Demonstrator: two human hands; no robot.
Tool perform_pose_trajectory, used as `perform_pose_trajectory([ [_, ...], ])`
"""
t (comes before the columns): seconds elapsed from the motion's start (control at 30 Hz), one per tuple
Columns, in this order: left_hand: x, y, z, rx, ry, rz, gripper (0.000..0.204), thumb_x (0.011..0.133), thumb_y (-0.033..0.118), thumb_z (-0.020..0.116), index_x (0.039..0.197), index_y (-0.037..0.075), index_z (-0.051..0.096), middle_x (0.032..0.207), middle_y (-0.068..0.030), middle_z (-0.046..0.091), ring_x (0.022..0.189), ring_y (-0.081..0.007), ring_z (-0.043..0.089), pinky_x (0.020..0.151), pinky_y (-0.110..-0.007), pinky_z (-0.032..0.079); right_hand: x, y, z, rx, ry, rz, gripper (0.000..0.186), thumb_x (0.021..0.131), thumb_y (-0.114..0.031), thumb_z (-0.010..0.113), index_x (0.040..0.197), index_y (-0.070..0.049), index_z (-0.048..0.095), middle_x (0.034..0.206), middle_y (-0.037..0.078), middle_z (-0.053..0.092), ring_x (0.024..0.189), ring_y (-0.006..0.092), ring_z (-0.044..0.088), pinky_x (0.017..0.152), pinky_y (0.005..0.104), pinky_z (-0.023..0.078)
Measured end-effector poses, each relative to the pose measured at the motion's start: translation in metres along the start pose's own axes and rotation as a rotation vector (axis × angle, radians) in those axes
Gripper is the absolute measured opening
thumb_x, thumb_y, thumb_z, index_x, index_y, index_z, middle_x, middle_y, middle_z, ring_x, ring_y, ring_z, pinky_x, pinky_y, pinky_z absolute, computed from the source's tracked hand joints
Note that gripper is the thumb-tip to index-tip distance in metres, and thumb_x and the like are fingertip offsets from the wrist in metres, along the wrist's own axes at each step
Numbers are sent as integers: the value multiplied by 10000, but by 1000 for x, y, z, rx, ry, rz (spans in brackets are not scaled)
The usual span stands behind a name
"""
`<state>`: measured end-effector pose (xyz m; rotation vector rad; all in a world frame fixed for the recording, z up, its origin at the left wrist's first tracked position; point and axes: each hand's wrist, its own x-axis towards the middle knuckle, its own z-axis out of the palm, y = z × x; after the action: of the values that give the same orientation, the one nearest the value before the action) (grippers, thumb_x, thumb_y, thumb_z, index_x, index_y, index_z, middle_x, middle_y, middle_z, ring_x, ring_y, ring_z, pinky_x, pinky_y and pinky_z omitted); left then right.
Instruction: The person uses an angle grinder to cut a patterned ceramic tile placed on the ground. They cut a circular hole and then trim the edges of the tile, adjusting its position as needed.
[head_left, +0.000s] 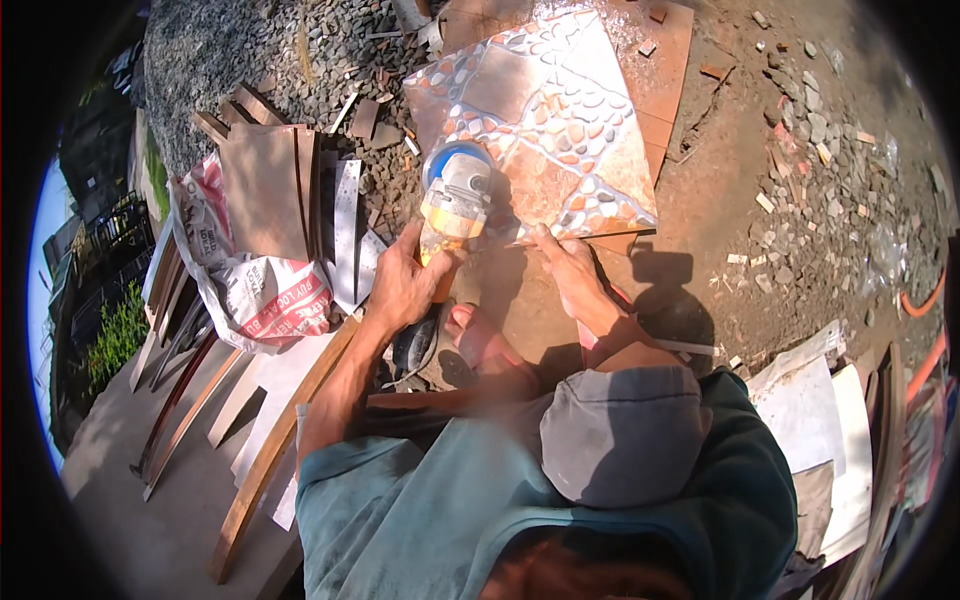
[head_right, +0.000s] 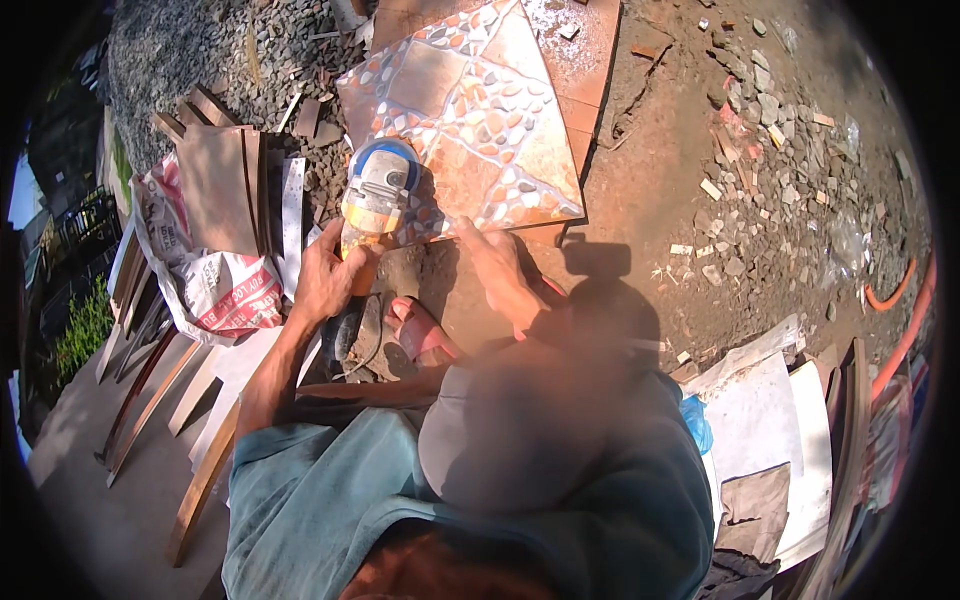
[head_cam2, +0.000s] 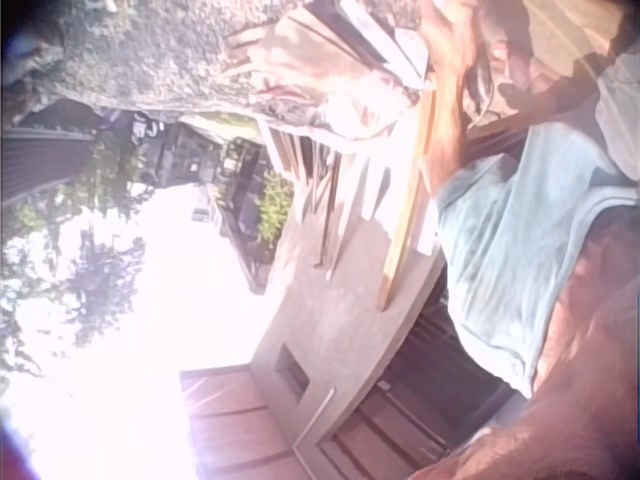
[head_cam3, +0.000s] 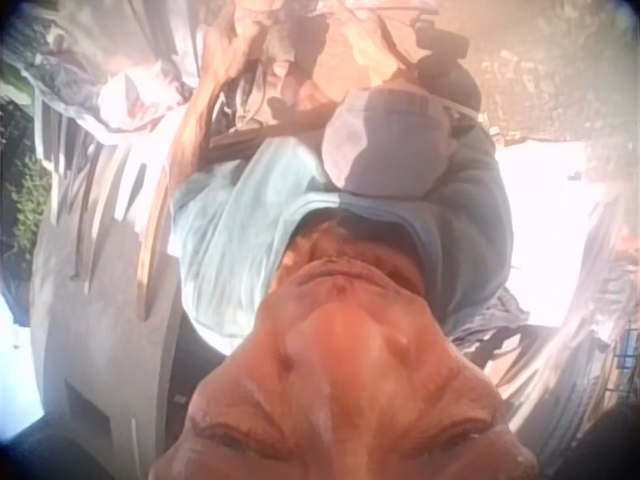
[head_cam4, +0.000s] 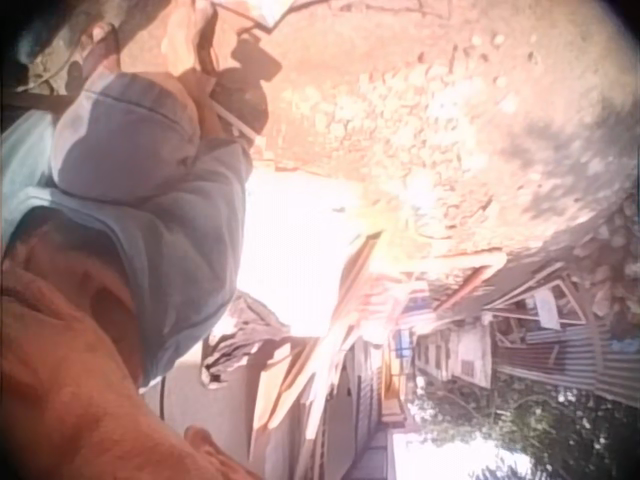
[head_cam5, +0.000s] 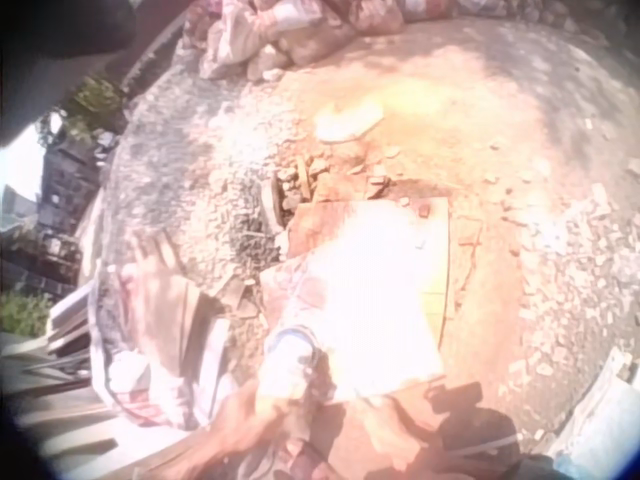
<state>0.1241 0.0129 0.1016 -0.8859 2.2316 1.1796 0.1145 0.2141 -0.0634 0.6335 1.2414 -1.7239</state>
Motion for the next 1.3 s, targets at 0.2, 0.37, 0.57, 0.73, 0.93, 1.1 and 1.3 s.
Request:
perform_pose_trajectory([
  [0.2,1,5,0,15,12,-31,512,864,278,699,1249,-49,618,1018,-165,722,917,-181,649,828,-344,518,12,15,-12,-16,-55,109,348,980,-378,681,1072,-43,697,913,-61,624,677,34,376,614,215,337],
  [0.37,4,6,-3,21,-14,-1,506,864,285,713,1240,-42,625,995,-156,722,885,-170,647,784,-331,520,4,4,-6,-10,-38,69,379,972,-437,667,966,-58,660,804,-68,531,656,53,350,596,253,322],
  [0.57,5,-3,-3,35,-26,65,545,867,307,727,1276,-28,594,930,-134,712,806,-171,645,726,-337,523,5,4,-10,-39,-62,136,438,971,-496,647,1113,-86,701,921,-61,601,780,54,426,724,273,360],
  [0.73,2,6,-8,192,-50,59,609,851,335,739,1309,-24,558,867,-151,694,781,-206,654,740,-362,524,5,5,-8,-39,-48,119,458,965,-522,638,1124,-98,705,957,-55,601,855,65,453,779,303,359],
  [0.93,3,1,-10,287,-88,-20,661,848,404,724,1341,8,530,1013,-245,717,965,-387,714,834,-449,545,1,-1,-11,-56,-89,129,471,967,-530,631,1095,-86,721,901,-56,586,793,70,426,772,298,355],
  [1.1,4,-21,-11,413,-66,127,726,854,462,723,1400,55,470,1117,-283,678,1008,-474,664,851,-492,545,-6,-10,-3,-46,-48,114,473,971,-532,623,1085,-83,722,913,-43,586,813,81,434,796,302,362],
  [1.3,7,-43,-16,600,11,329,810,840,577,731,1384,35,474,1082,-253,658,926,-463,667,759,-509,548,-4,-6,-3,-17,3,141,536,967,-520,633,1104,-10,722,943,23,620,892,122,499,790,315,426],
])
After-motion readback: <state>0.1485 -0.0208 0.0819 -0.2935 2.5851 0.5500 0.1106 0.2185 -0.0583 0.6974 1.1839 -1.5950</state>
